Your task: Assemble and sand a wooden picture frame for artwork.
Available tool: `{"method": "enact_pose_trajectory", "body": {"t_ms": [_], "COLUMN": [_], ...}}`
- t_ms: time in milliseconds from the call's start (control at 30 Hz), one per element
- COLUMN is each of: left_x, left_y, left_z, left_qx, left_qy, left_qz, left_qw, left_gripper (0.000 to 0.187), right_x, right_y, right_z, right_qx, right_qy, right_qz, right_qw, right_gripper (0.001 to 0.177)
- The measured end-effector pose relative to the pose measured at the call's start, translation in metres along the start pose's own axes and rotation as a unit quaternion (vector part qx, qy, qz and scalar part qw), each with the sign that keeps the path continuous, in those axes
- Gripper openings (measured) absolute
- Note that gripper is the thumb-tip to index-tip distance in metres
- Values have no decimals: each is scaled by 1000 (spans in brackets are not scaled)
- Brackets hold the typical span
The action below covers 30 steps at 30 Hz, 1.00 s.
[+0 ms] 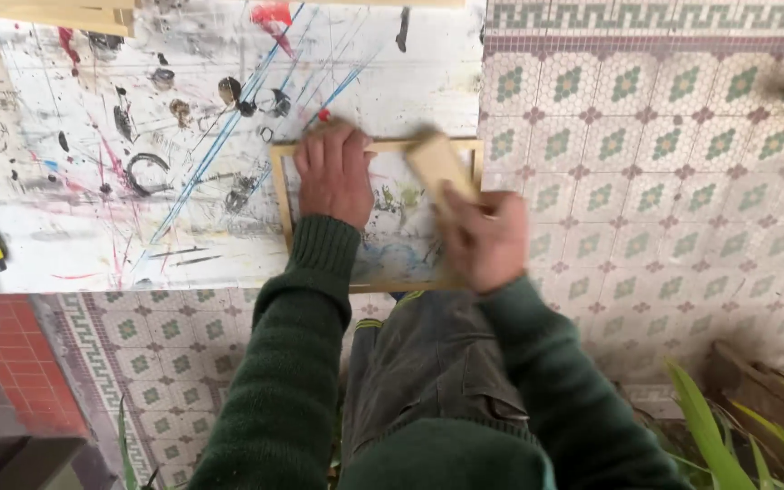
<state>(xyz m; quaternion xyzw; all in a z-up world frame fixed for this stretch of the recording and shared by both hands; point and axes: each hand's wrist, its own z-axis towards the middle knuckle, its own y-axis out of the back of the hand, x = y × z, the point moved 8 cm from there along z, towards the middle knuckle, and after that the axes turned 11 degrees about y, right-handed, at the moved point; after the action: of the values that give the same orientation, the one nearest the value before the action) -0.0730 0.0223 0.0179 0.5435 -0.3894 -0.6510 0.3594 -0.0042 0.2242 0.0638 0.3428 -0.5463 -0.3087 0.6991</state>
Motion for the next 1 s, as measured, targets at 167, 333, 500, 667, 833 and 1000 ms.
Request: {"method": "enact_pose_trajectory", "body": {"t_ms": [167, 333, 500, 667, 833, 1000], "left_x": [-3, -1, 0, -4, 0, 4], "left_y": [-3, -1, 0, 1, -1, -9], "left_z": [-3, -1, -1, 4, -6, -1], "left_qx": [19, 10, 0, -10, 1, -9], "left_qy": [8, 3, 11, -10, 6, -10], "left_qz": [-1, -11, 1, -25, -6, 17], "left_qw": [1000, 1000, 1000, 1000, 1000, 1000], "left_gripper": [26, 25, 25, 28, 23, 22], "right_x": [-11, -6, -10, 2, -18, 4], "right_y": [1, -25, -2, -1, -2, -8], "right_z": [29, -5, 27, 13, 40, 19], "right_qx": [-9, 7, -11, -29, -8, -20], "right_qy": [-34, 34, 12, 43, -17, 55], "right_qz": [-14, 2, -13, -6, -42, -17], "right_qw": [999, 999, 1000, 999, 999, 998], "right_gripper": [41, 38, 40, 43, 42, 43]}}
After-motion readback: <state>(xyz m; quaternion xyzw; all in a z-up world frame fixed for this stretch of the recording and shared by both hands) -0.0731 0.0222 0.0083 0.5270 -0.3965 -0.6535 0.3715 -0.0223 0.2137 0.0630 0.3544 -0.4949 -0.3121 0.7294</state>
